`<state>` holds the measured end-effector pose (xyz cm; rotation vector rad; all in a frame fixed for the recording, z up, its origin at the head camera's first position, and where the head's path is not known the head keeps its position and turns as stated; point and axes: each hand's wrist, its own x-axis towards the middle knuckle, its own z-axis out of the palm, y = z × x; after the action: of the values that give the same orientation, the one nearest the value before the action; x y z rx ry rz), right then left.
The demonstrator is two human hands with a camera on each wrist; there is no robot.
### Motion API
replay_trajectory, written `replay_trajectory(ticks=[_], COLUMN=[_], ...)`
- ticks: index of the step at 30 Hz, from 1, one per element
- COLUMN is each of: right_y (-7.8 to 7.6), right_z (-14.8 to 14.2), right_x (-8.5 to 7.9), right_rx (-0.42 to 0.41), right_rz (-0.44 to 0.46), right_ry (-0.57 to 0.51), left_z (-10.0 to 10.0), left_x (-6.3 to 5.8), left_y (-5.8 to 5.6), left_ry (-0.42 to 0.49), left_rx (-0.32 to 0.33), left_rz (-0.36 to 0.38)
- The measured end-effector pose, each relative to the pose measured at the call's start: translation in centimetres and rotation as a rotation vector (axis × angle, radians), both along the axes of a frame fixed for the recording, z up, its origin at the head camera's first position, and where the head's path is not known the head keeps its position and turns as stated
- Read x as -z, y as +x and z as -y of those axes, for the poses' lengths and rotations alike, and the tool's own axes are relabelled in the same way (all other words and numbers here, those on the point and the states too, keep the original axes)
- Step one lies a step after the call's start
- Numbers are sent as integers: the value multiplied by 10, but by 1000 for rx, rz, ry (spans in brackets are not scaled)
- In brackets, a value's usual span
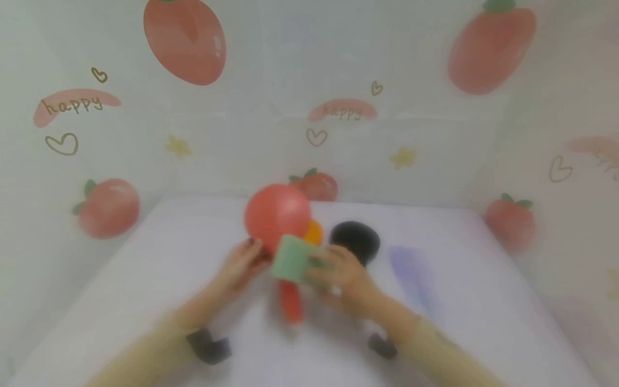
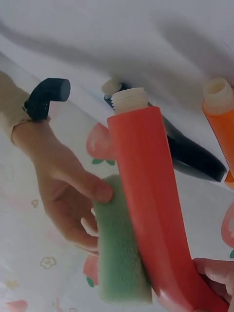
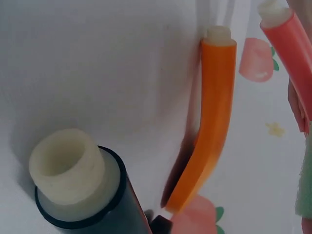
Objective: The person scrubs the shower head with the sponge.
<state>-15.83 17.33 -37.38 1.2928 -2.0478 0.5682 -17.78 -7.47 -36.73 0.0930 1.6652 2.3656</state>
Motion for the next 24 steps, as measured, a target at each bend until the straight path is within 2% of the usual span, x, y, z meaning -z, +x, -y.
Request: replay_trajectory(ticks=[3, 8, 16, 24], right_y=[-3, -2, 6, 13], right_z=[0, 1, -1, -5], right_x=[1, 7, 19, 31], right_rx=[24, -5, -87, -108], right_rz=[9, 31, 125, 157], right_ry=[-64, -104, -75, -29], left_z=[0, 0, 5, 12], left_x=[1, 4, 5, -5], left_y=[0, -3, -10, -11], left_ry=[10, 20, 80, 143], left_rx=[16, 12, -94, -172], left_rz=[-6, -17, 9, 9])
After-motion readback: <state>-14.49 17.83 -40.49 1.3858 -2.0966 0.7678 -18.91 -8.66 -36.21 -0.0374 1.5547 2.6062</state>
